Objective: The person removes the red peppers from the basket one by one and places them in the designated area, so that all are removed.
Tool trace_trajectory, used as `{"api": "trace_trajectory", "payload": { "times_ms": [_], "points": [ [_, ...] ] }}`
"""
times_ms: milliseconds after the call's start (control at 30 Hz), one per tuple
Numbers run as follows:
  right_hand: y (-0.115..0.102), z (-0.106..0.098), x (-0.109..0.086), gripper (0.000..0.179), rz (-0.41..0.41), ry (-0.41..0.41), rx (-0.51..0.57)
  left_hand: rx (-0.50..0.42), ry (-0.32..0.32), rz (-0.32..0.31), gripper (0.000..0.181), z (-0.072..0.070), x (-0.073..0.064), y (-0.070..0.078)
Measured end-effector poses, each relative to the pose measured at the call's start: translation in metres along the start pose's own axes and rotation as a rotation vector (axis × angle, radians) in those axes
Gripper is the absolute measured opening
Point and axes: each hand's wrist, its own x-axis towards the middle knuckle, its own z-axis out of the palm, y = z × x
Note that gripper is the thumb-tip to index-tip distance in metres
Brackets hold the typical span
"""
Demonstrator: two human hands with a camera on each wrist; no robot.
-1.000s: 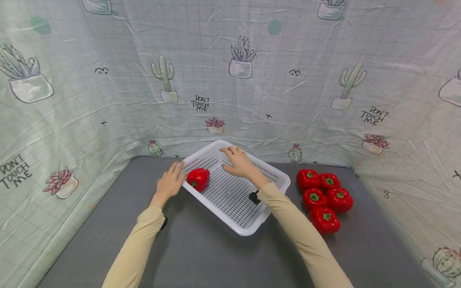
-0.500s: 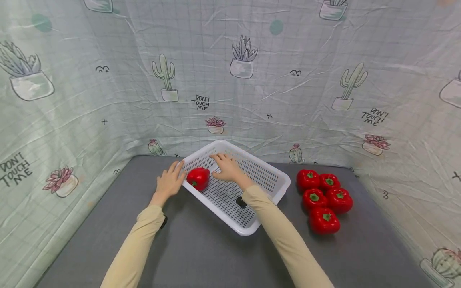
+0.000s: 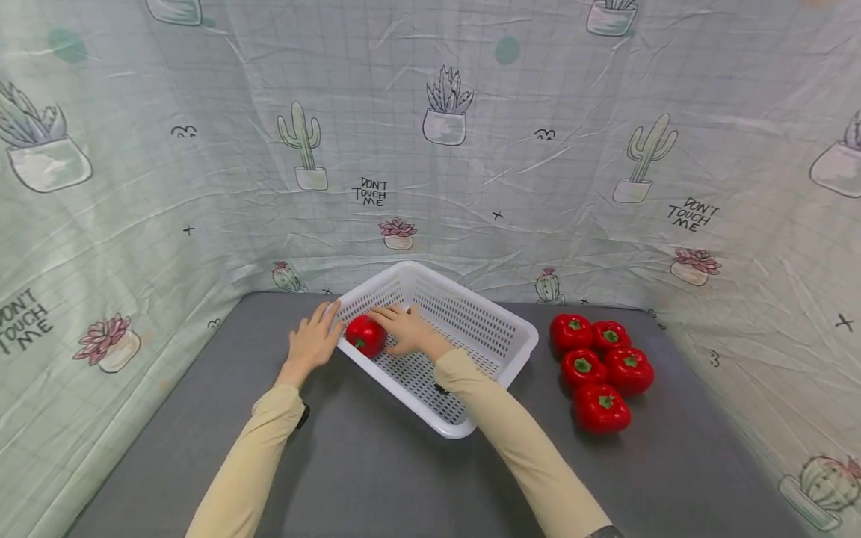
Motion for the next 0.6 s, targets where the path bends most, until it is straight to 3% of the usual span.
{"api": "trace_trajectory", "payload": {
  "times_ms": [233,600],
  "points": [
    [-0.010,0.002,0.001,0.091,-0.039,-0.066,-0.070,0.009,0.001,0.003,0.053,0.000,0.000,0.000],
    [-0.015,0.005,0.001,0.092,-0.037,-0.025,-0.129,-0.007,0.000,-0.001,0.052,0.000,-0.001,0.002]
  ]
}}
